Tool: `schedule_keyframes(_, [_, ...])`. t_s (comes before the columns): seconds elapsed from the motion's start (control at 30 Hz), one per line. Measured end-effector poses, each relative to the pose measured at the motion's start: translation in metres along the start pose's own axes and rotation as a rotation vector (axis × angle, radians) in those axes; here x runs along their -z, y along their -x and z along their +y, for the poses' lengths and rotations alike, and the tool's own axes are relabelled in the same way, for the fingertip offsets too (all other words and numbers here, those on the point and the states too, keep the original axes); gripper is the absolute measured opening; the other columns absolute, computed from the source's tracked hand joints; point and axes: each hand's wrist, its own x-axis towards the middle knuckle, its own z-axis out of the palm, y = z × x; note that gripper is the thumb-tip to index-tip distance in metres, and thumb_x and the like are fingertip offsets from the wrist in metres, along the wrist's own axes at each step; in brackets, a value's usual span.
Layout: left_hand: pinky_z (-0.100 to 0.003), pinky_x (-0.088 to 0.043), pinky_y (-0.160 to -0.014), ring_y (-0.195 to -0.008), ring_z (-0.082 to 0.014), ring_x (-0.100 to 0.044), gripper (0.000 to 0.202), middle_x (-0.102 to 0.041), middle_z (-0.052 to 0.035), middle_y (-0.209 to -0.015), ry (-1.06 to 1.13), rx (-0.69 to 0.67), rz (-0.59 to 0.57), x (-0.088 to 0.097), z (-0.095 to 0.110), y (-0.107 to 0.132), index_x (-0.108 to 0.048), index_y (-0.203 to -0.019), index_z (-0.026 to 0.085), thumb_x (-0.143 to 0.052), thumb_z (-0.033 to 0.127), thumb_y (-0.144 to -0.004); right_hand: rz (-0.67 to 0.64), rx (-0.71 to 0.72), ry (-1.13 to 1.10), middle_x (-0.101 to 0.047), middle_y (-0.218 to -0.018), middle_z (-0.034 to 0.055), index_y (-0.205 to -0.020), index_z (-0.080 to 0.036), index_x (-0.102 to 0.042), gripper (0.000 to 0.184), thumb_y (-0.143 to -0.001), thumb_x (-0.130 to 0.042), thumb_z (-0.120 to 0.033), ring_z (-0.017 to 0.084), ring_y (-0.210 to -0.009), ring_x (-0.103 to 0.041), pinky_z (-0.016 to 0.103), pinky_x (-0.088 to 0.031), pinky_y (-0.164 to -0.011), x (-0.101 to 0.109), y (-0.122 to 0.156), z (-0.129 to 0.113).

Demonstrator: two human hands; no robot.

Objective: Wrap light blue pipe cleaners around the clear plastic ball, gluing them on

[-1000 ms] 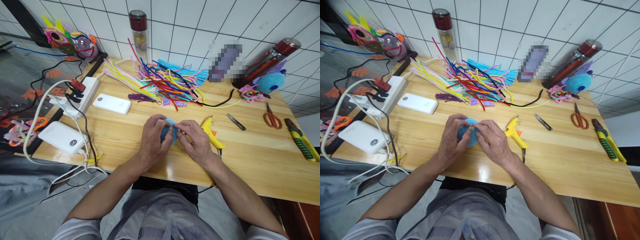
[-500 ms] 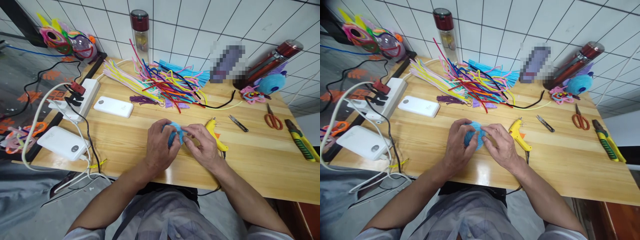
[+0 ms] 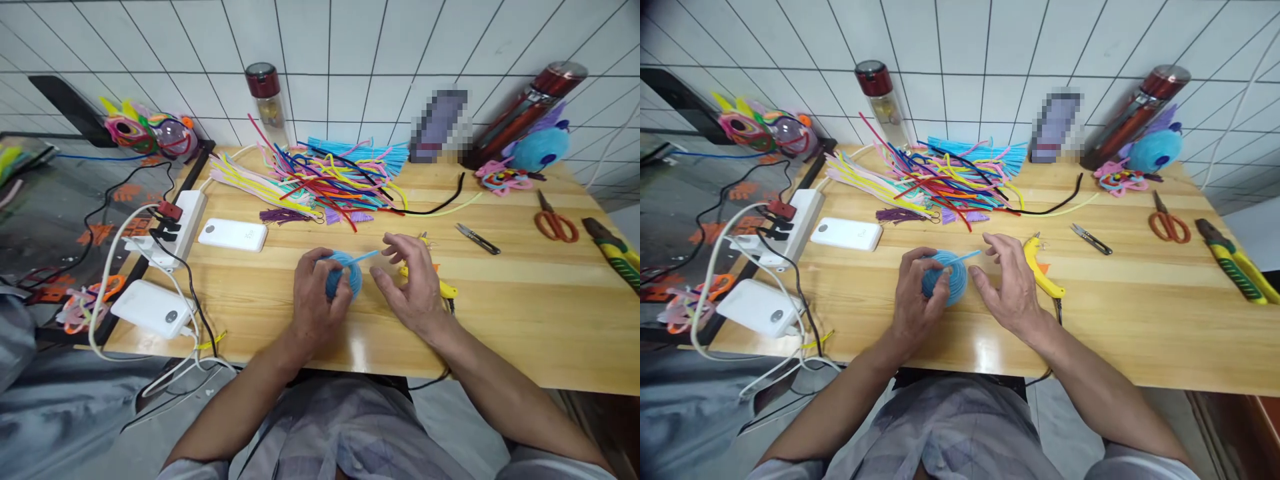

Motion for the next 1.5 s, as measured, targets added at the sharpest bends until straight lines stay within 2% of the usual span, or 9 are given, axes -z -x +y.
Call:
schedule_keyframes(0.23, [-0.043, -0.056, -0.103, -0.116, -0.0246, -0.066, 0.009, -0.067, -0.0090, -0.118, 0.050, -0.013, 0.071, -0.005, -0.004, -0.002, -0.059, -0.105, 0.023, -0.064, 0.021, -0.098, -0.211, -0.105, 0.331, -0.074, -0.124, 0.0161, -0.136, -0.020, -0.066, 0.042, -0.100, -0.063, -0.041, 0.035, -0.118, -0.069, 0.053, -0.057, -0.102, 0.048, -0.011, 0.019])
schedule_keyframes(0.4, [-0.042, -0.056, -0.102, -0.115, -0.0242, -0.066, 0.010, -0.068, -0.0084, -0.116, 0.067, -0.021, 0.101, -0.008, -0.004, -0.002, -0.059, -0.105, 0.023, -0.064, 0.020, -0.097, -0.430, -0.240, 0.636, -0.073, -0.113, 0.0196, -0.133, -0.014, -0.068, 0.048, -0.098, -0.063, -0.046, 0.039, -0.106, -0.070, 0.053, -0.058, -0.090, 0.080, 0.027, 0.047])
schedule_keyframes(0.57, [-0.045, -0.055, -0.103, -0.115, -0.0250, -0.066, 0.009, -0.069, -0.0087, -0.115, 0.051, -0.014, 0.093, -0.009, -0.004, -0.001, -0.058, -0.105, 0.023, -0.062, 0.022, -0.097, -0.532, -0.338, 0.677, -0.074, -0.115, 0.0204, -0.143, -0.012, -0.063, 0.054, -0.099, -0.061, -0.043, 0.037, -0.103, -0.070, 0.049, -0.056, -0.089, 0.075, 0.060, 0.062])
schedule_keyframes(0.77, [-0.046, -0.055, -0.104, -0.117, -0.0252, -0.065, 0.009, -0.068, -0.0089, -0.117, 0.068, 0.013, 0.082, -0.008, -0.006, -0.001, -0.058, -0.105, 0.023, -0.062, 0.025, -0.097, -0.544, -0.463, 0.635, -0.075, -0.125, 0.0258, -0.151, -0.005, -0.054, 0.067, -0.099, -0.061, -0.046, 0.041, -0.113, -0.072, 0.053, -0.055, -0.096, 0.064, 0.042, 0.067])
schedule_keyframes(0.93, [-0.044, -0.055, -0.104, -0.116, -0.0241, -0.065, 0.010, -0.068, -0.0076, -0.116, 0.084, 0.034, 0.083, -0.007, -0.006, -0.002, -0.058, -0.105, 0.024, -0.063, 0.023, -0.097, -0.532, -0.528, 0.507, -0.077, -0.126, 0.0247, -0.141, -0.010, -0.064, 0.052, -0.099, -0.057, -0.040, 0.039, -0.116, -0.072, 0.054, -0.055, -0.101, 0.062, 0.032, 0.083])
schedule_keyframes(1.03, [-0.044, -0.056, -0.103, -0.115, -0.0238, -0.066, 0.010, -0.068, -0.0073, -0.116, 0.095, 0.039, 0.090, -0.006, -0.008, -0.003, -0.059, -0.106, 0.024, -0.064, 0.022, -0.097, -0.459, -0.643, 0.274, -0.077, -0.127, 0.0199, -0.133, -0.016, -0.067, 0.045, -0.097, -0.060, -0.042, 0.036, -0.115, -0.071, 0.051, -0.056, -0.101, 0.077, 0.036, 0.084])
schedule_keyframes(1.13, [-0.042, -0.056, -0.103, -0.116, -0.0232, -0.066, 0.011, -0.068, -0.0071, -0.117, 0.116, 0.049, 0.088, -0.004, -0.009, -0.003, -0.059, -0.107, 0.024, -0.064, 0.021, -0.098, -0.385, -0.648, -0.160, -0.076, -0.115, 0.0077, -0.125, -0.026, -0.070, 0.035, -0.098, -0.065, -0.048, 0.028, -0.107, -0.070, 0.044, -0.059, -0.093, 0.100, 0.043, 0.068])
schedule_keyframes(1.27, [-0.043, -0.056, -0.104, -0.117, -0.0238, -0.066, 0.012, -0.068, -0.0075, -0.118, 0.101, 0.057, 0.072, -0.003, -0.008, -0.003, -0.060, -0.107, 0.023, -0.065, 0.020, -0.096, -0.241, -0.633, -0.600, -0.066, -0.081, 0.0029, -0.121, -0.025, -0.074, 0.035, -0.095, -0.073, -0.049, 0.021, -0.070, -0.060, 0.036, -0.056, -0.063, 0.114, 0.041, 0.030])
schedule_keyframes(1.5, [-0.042, -0.057, -0.102, -0.116, -0.0241, -0.067, 0.013, -0.068, -0.0089, -0.122, 0.093, 0.071, 0.050, -0.002, -0.005, -0.003, -0.060, -0.108, 0.023, -0.065, 0.020, -0.096, -0.470, -0.491, -0.622, -0.074, -0.105, 0.0077, -0.129, -0.031, -0.074, 0.040, -0.100, -0.070, -0.058, 0.023, -0.083, -0.068, 0.037, -0.063, -0.073, 0.102, 0.010, 0.001])
